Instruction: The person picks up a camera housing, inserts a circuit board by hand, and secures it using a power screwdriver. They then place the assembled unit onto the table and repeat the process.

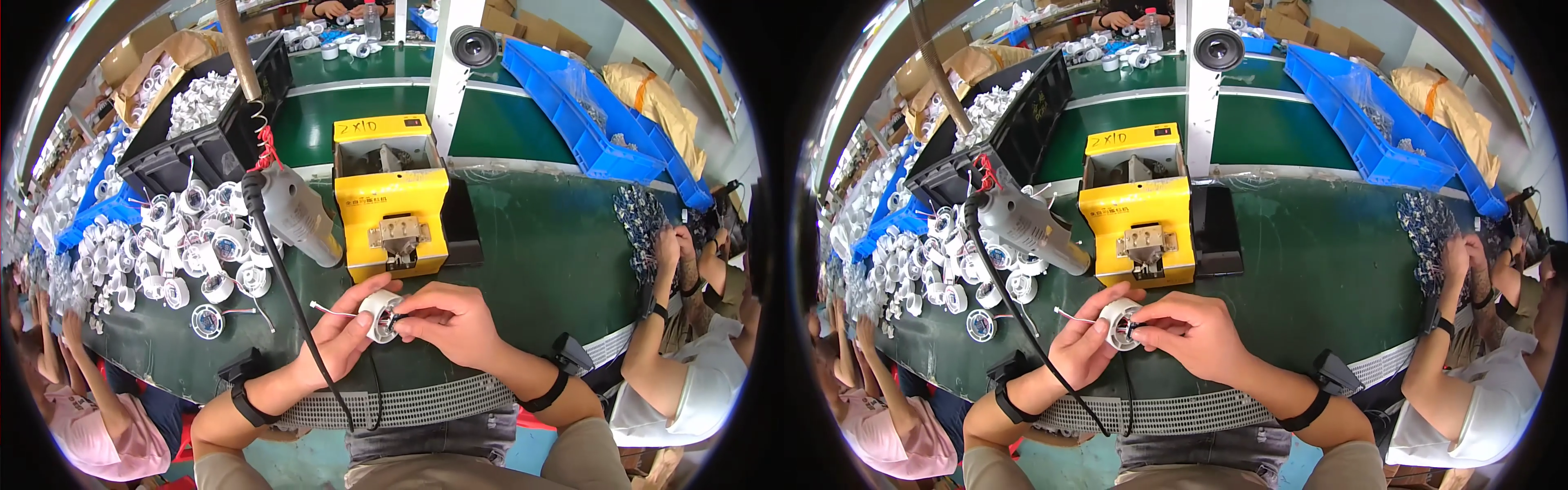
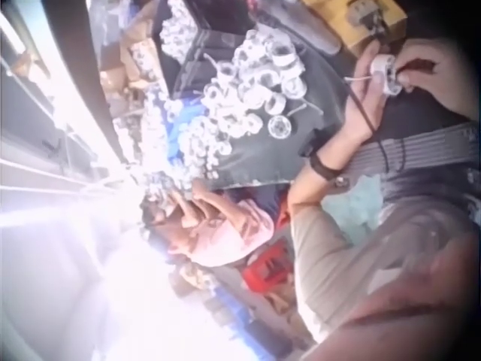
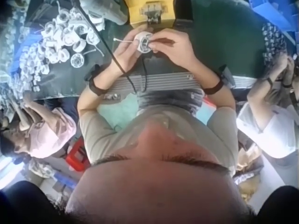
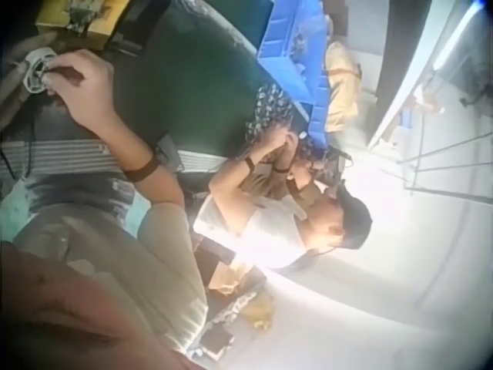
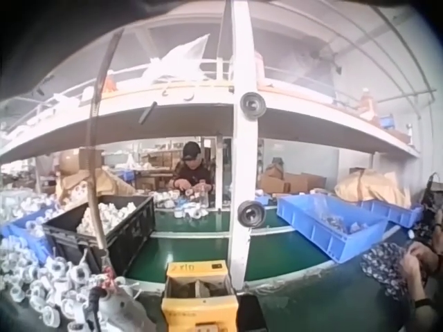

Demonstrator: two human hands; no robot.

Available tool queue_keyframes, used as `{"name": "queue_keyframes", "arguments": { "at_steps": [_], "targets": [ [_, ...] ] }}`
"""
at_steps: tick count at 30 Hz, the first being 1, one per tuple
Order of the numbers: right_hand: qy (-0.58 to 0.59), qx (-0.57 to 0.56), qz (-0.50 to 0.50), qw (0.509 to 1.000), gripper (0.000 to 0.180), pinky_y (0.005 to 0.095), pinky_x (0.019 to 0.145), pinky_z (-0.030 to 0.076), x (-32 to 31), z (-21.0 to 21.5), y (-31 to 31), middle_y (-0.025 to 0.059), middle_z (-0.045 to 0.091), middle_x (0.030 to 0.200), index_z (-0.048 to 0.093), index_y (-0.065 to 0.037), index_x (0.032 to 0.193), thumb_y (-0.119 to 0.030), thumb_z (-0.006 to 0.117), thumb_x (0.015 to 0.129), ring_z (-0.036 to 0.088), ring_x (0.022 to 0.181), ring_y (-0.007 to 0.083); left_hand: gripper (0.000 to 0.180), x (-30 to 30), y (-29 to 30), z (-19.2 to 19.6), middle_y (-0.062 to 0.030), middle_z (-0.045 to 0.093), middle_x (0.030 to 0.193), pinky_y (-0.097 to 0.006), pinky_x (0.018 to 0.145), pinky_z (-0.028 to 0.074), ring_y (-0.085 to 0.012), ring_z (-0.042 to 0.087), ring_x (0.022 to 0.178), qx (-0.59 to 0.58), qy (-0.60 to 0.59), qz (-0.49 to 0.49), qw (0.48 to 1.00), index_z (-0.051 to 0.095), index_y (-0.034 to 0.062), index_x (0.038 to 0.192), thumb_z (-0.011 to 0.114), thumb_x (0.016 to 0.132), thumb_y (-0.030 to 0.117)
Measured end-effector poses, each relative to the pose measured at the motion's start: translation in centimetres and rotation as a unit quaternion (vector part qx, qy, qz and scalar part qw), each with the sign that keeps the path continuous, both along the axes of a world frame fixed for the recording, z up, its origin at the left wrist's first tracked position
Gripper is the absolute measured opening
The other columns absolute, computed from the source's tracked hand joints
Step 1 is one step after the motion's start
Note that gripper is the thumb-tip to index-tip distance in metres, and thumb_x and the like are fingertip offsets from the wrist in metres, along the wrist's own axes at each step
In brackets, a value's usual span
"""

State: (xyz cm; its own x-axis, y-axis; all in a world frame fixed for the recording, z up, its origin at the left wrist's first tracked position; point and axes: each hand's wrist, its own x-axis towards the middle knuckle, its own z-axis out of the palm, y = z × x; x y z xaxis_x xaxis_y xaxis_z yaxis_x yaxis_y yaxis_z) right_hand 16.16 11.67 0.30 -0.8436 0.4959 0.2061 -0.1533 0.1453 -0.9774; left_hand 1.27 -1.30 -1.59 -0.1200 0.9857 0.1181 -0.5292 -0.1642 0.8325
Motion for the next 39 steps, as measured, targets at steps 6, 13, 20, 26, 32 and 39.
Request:
{"name": "queue_keyframes", "arguments": {
  "at_steps": [6,13,20,26,32,39],
  "targets": [
    [-0.007,0.119,-0.055,0.991,0.018,0.0243,0.067,0.054,0.1,-0.1,-0.5,0.0101,0.065,0.086,0.069,0.0,0.091,0.003,0.075,0.074,0.067,0.078,0.0156,0.052,0.4,0.1,0.1,-0.0124,0.026,0.15,-0.038,0.111,0.028,-0.0237,0.036,0.133,0.028,-0.008,-0.035,0.999,0.016,0.009,0.149,0.036,0.102,0.017],
    [0.031,0.104,-0.072,0.991,0.031,0.0281,0.077,0.054,-0.4,-0.8,-0.5,0.0092,0.062,0.096,0.059,0.0,0.1,0.003,0.076,0.074,0.064,0.093,0.0169,0.061,0.5,0.1,-0.6,-0.0124,0.017,0.153,-0.035,0.112,0.021,-0.0209,0.025,0.138,0.052,0.039,-0.037,0.997,0.003,0.0129,0.151,0.038,0.102,0.023],
    [-0.005,0.043,-0.064,0.997,0.025,0.0275,0.074,0.054,-0.7,-0.9,-0.2,0.0094,0.064,0.099,0.062,0.002,0.1,0.002,0.072,0.078,0.064,0.086,0.0141,0.055,-0.1,0.0,-0.1,-0.0077,0.058,0.115,-0.025,0.086,0.049,-0.0125,0.06,0.097,-0.067,0.279,0.042,0.957,0.027,0.0044,0.146,0.051,0.097,0.011],
    [0.033,0.302,-0.141,0.942,0.04,0.0291,0.072,0.052,-2.9,1.8,-0.1,0.0136,0.064,0.1,0.06,0.001,0.111,-0.01,0.076,0.076,0.065,0.086,0.021,0.042,-0.3,0.5,0.1,-0.0063,0.059,0.11,-0.027,0.081,0.054,-0.0115,0.06,0.093,-0.132,0.212,0.035,0.968,0.041,-0.0014,0.134,0.05,0.094,0.002],
    [-0.045,0.207,-0.113,0.971,0.075,0.041,0.08,0.051,-10.7,3.4,-2.2,0.0201,0.062,0.106,0.036,-0.003,0.135,-0.025,0.076,0.076,0.064,0.095,0.0349,0.034,-0.9,0.3,-0.8,-0.0141,0.057,0.115,-0.037,0.08,0.059,-0.0245,0.061,0.102,-0.19,0.123,-0.003,0.974,0.044,-0.005,0.127,0.048,0.094,0.005],
    [0.326,0.057,-0.159,0.93,0.052,0.0255,0.058,0.046,-9.3,4.6,-1.7,0.0077,0.056,0.076,0.03,0.006,0.13,-0.014,0.054,0.088,0.054,0.061,0.0127,0.035,-1.0,0.7,-1.7,-0.0145,0.054,0.115,-0.036,0.077,0.06,-0.0223,0.063,0.096,-0.219,0.086,0.027,0.972,0.041,-0.0044,0.126,0.049,0.093,0.003]
  ]
}}
